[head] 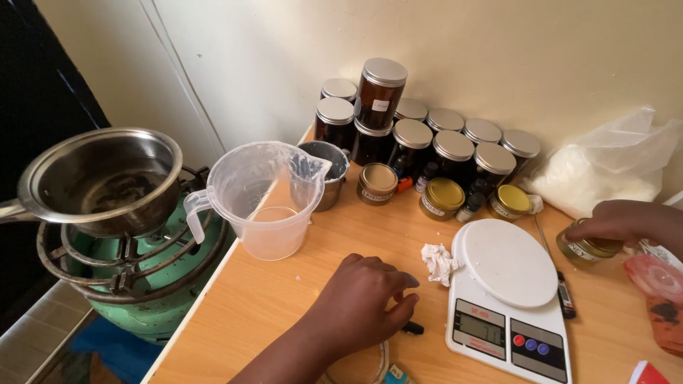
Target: Measuring and adding final ingredients like fragrance oils to candle tins using a scale and dropper bottles.
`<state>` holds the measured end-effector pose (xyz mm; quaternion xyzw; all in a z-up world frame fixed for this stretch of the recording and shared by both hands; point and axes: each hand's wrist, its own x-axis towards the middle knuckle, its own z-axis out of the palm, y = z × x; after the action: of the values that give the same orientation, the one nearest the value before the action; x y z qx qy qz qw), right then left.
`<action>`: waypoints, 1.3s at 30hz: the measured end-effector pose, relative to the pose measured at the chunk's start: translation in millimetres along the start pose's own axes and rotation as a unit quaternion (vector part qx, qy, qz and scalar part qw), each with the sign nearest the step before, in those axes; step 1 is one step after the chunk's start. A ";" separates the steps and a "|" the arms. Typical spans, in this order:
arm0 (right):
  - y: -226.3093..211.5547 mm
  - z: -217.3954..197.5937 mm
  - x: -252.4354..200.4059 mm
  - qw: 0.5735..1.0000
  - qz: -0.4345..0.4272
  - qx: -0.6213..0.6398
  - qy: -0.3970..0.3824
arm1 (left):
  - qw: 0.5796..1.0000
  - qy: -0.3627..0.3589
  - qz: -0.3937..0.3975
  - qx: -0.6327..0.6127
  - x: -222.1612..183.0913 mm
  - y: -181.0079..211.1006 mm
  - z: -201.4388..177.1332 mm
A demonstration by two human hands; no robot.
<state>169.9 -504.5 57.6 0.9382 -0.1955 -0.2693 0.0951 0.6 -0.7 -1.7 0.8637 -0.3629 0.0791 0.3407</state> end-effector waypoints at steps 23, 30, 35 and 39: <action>-2.9 5.7 7.3 0.977 0.144 0.159 0.003 | 1.000 -0.013 0.013 0.010 -1.3 5.2 -2.9; 16.5 3.0 -4.4 0.974 0.132 0.185 -0.027 | 1.000 -0.008 0.008 -0.002 -2.4 5.5 -2.8; 102.5 54.2 57.7 0.970 0.148 0.192 -0.002 | 1.000 0.005 0.003 -0.009 -0.6 9.1 -6.3; 129.8 100.4 43.6 0.986 0.116 -0.082 -0.092 | 0.999 0.034 0.005 -0.017 -0.4 11.9 -5.9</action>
<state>108.4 -647.5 -9.9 0.8695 -0.2885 -0.3563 0.1840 -7.2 -2.6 8.9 0.8528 -0.3564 0.1042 0.3672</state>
